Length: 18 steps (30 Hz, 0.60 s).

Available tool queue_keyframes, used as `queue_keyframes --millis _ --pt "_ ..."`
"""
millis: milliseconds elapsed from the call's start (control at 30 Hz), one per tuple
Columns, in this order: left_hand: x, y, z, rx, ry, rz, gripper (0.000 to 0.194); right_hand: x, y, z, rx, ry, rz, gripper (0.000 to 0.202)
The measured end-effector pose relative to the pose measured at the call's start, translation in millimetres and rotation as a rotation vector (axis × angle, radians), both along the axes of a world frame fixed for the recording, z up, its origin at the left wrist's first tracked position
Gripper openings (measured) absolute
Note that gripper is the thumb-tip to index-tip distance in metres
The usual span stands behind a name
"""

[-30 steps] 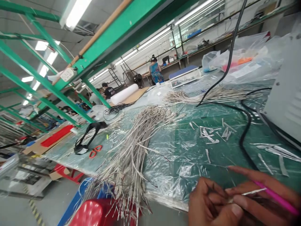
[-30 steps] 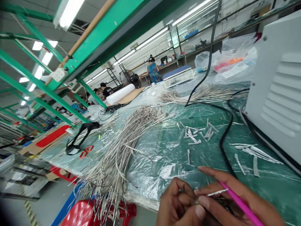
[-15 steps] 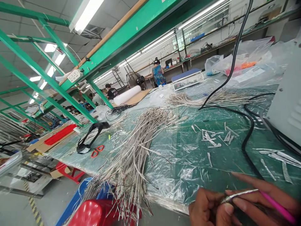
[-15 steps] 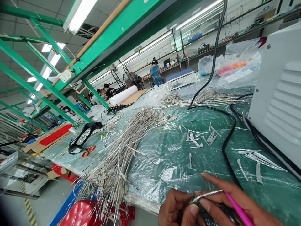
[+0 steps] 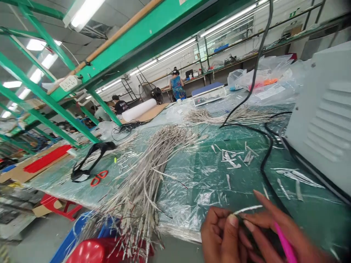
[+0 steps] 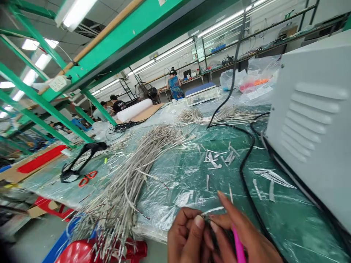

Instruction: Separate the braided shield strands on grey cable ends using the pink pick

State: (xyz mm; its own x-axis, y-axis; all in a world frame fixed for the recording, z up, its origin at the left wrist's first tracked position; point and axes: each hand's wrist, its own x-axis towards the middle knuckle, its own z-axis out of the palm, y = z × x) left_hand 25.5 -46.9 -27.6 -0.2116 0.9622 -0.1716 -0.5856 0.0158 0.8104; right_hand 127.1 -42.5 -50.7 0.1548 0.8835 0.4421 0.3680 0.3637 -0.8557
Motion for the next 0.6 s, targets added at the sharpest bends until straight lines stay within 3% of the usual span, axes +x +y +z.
queue_keyframes --millis 100,200,467,600 --pt "-6 -1 16.2 -0.075 -0.003 -0.060 0.030 1 -3 23.6 -0.083 0.023 0.018 0.051" --pt "-11 1 26.2 -0.099 -0.036 -0.041 0.027 -2 -3 38.9 -0.096 0.093 0.014 0.043" --pt "-13 3 29.9 -0.043 -0.008 0.018 0.022 -5 -3 40.6 -0.122 0.156 0.046 0.041" --pt "-12 2 30.5 -0.036 0.009 0.000 0.021 -1 -4 45.1 -0.208 0.201 -0.030 0.040"
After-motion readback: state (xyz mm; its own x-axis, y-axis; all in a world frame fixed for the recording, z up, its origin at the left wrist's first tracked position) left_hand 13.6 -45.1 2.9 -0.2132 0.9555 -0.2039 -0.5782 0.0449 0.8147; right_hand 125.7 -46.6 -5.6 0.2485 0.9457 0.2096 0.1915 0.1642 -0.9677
